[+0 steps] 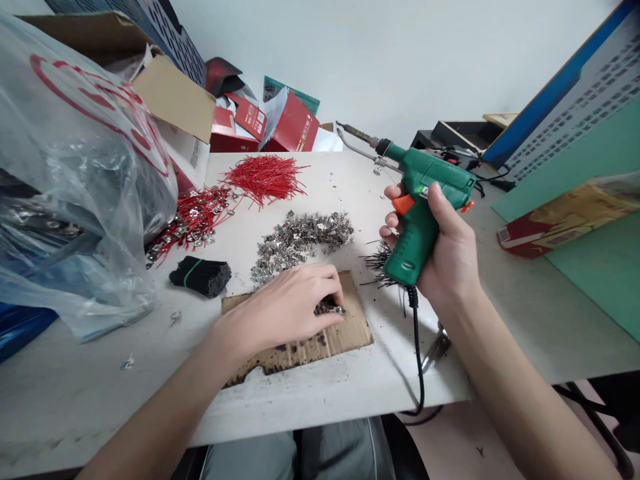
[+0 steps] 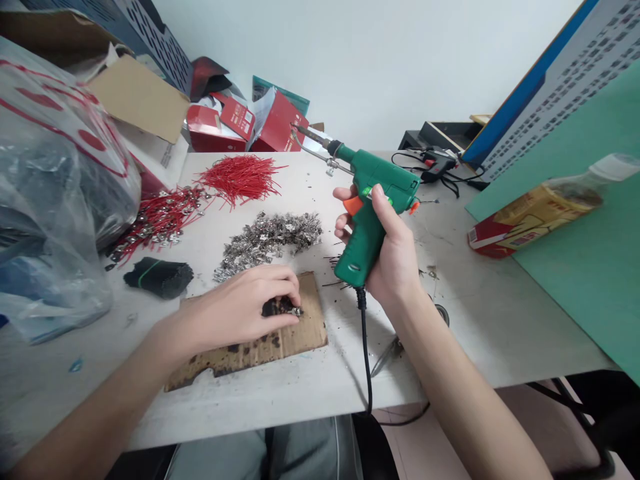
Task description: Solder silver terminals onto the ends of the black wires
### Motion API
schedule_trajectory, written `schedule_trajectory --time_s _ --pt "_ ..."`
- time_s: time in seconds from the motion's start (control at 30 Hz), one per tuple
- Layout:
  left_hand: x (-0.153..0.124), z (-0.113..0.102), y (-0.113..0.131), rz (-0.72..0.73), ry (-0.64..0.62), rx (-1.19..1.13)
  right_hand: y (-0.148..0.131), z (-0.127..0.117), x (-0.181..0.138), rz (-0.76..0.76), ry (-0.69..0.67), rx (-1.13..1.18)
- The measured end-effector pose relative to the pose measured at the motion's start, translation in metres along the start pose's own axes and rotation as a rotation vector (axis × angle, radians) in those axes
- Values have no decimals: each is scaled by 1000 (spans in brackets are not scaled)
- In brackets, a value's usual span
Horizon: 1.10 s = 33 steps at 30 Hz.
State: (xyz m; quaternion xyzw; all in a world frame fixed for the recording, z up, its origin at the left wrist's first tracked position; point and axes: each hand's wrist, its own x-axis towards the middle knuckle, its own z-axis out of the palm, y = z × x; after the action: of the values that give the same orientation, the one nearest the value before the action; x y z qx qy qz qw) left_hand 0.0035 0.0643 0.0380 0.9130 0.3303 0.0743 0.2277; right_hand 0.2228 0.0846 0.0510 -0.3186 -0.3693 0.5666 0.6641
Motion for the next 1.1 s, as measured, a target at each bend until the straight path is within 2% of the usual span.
schedule_trajectory --time_s 0.27,0.53,0.67,0.87,1.1 --pt "2 -1 4 34 23 41 1 0 -1 7 -22 10" --pt "3 3 3 -3 24 50 2 1 -1 6 -13 8" --pt "3 -2 6 -5 34 18 2 0 -1 14 -12 14" --pt "-14 -13 17 -153 -8 79 1 -1 0 14 -21 26" --pt "-19 -1 18 -212 -108 170 2 0 0 13 -25 15"
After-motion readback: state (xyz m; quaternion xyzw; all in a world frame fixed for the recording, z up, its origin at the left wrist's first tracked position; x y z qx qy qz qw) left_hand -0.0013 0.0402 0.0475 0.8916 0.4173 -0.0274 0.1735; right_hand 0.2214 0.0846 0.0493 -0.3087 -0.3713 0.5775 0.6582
